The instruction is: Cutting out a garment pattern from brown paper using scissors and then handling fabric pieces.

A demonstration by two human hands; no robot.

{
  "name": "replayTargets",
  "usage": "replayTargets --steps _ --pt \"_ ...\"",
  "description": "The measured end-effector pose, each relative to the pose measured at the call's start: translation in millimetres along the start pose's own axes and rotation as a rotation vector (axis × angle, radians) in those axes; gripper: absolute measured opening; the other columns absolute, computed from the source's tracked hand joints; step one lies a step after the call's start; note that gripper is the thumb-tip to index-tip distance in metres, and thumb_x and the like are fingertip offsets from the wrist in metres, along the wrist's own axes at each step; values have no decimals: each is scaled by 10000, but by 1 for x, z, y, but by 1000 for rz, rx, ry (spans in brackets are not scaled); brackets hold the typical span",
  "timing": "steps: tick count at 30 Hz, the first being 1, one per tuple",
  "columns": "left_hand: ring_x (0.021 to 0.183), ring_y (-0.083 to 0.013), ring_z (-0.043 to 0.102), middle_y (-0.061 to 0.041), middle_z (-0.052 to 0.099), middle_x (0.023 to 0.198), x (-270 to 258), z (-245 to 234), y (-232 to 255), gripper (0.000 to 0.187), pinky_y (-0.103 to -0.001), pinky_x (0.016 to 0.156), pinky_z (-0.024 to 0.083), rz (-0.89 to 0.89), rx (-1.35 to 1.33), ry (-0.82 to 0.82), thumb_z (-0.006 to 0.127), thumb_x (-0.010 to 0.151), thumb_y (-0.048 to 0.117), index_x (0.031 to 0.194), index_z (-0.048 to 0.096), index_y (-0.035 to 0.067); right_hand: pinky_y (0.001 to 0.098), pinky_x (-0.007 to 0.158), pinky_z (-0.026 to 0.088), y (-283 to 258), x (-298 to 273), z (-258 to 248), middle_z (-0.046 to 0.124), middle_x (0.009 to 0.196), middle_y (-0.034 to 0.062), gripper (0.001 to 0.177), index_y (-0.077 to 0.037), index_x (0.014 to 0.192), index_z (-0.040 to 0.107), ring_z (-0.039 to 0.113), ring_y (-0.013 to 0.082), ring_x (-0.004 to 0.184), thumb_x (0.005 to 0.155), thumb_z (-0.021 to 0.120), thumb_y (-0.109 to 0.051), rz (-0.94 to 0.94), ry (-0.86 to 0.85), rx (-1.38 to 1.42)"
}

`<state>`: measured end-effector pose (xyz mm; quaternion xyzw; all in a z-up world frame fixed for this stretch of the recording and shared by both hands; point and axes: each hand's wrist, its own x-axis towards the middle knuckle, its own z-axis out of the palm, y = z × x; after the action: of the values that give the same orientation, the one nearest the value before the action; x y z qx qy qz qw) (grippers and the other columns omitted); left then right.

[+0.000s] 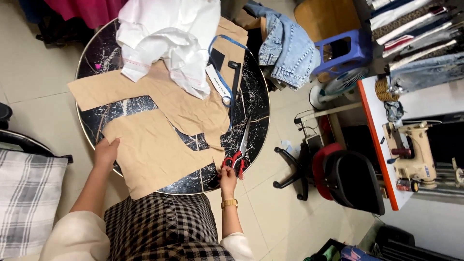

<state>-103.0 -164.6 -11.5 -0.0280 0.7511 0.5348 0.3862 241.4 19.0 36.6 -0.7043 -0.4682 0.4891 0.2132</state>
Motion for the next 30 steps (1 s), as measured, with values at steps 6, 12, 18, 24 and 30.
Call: replayTargets --steps 6,12,18,24,30 --pt "837 -300 578 -237 604 893 -34 18 53 337 -429 677 449 275 165 -3 607 881 220 1138 578 5 235 502 520 -13 -30 -11 621 794 112 199 -53 990 615 612 157 652 825 559 -150 -77 2 8" --pt "616 -139 547 -137 632 735 -77 25 124 225 -301 544 466 393 78 -241 582 867 138 1068 615 41 209 498 496 -36 -41 -8 644 759 73 172 -93 954 639 601 131 644 799 602 -159 -153 -59 -19" --pt "673 -150 524 -140 640 790 -117 14 186 240 -323 638 481 444 82 -503 536 843 32 1070 605 -1 247 697 480 -110 -76 -2 626 940 114 306 -68 1066 576 567 152 822 771 657 -89 -500 -281 33" --pt "683 -283 666 -224 684 838 -191 16 251 268 -404 706 512 427 369 -642 503 837 24 1076 625 15 424 957 336 -196 -143 -15 306 1312 172 745 -32 1309 316 357 319 1202 686 717 -109 -938 -323 49" --pt "755 -208 705 -119 724 880 -240 40 256 272 -336 745 543 459 592 -869 513 828 91 1059 654 97 592 997 197 -202 -163 -34 324 1350 189 917 -57 1277 376 174 443 1265 578 711 -548 -989 -365 -120"
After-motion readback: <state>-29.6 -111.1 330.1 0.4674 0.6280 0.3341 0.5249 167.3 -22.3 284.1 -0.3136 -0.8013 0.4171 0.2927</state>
